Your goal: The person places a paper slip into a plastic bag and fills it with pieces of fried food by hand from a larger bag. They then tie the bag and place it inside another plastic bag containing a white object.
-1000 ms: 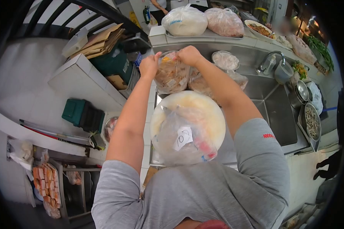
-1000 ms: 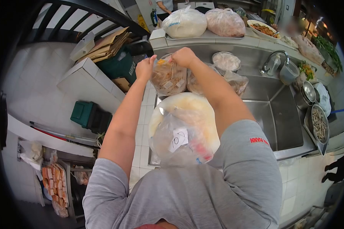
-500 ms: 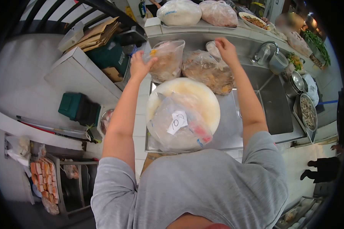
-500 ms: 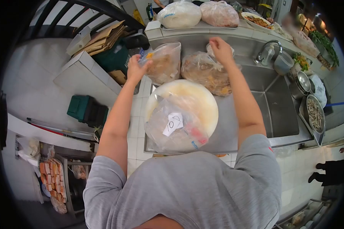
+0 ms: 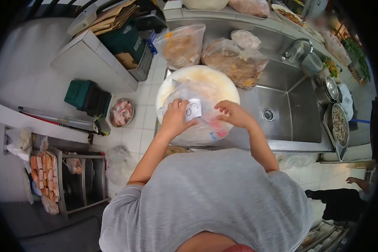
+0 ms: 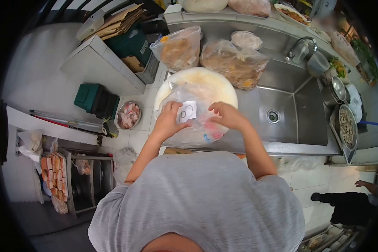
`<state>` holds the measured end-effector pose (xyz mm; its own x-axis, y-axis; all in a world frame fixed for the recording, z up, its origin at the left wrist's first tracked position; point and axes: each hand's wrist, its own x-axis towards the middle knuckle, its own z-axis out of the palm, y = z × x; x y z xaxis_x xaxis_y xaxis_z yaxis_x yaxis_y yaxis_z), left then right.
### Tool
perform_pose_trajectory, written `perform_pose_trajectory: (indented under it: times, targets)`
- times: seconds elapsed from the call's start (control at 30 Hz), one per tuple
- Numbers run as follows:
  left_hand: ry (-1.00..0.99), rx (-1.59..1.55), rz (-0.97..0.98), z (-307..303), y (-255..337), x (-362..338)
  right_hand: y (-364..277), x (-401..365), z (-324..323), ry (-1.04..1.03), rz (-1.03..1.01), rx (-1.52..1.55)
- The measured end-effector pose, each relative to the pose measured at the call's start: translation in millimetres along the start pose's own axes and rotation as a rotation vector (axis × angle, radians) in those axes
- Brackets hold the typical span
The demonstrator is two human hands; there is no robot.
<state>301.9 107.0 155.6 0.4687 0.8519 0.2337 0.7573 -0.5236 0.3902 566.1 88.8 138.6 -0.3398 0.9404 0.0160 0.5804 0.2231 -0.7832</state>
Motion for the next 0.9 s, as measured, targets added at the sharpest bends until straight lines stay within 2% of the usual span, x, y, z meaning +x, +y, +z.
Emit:
perform_pose_trajectory:
  times: [0.03, 0.07, 0.17, 0.37, 0.47, 0.57, 0.67, 0.77, 0.87, 0.9]
  targets:
    - [-0.011, 0.081, -0.020, 11, -4, 1, 5, -1, 7, 0.019, -0.042, -0.047]
    - [-0.052, 0.016, -0.078, 15, -4, 4, 9, -3, 10, 0.041, -0.080, -0.098]
    - [-0.172, -0.122, -0.200, 19, -5, 8, 9, -5, 11, 0.075, 0.032, -0.156]
    - [-0.101, -0.139, -0.095, 37, -11, 5, -1, -10, 3, 0.009, 0.325, -0.217]
    - [-0.090, -0.156, -0.095, 40, -8, 5, 4, -14, 12, -0.029, 0.359, -0.175]
    - [-0.092, -0.150, -0.069, 42, -5, 6, 14, -14, 21, -0.014, 0.326, 0.040]
    - [-0.044, -0.137, -0.009, 48, -4, 7, 28, -12, 30, 0.162, 0.263, 0.184]
    - [0.017, -0.289, 0.025, 46, 2, 12, 36, -12, 21, 0.359, 0.263, 0.196]
    - [0.111, -0.574, 0.007, 27, 21, 17, 54, -10, 12, 0.515, 0.229, 0.249]
    - [0.110, -0.575, 0.009, 27, 21, 17, 61, -11, 7, 0.505, 0.241, 0.205]
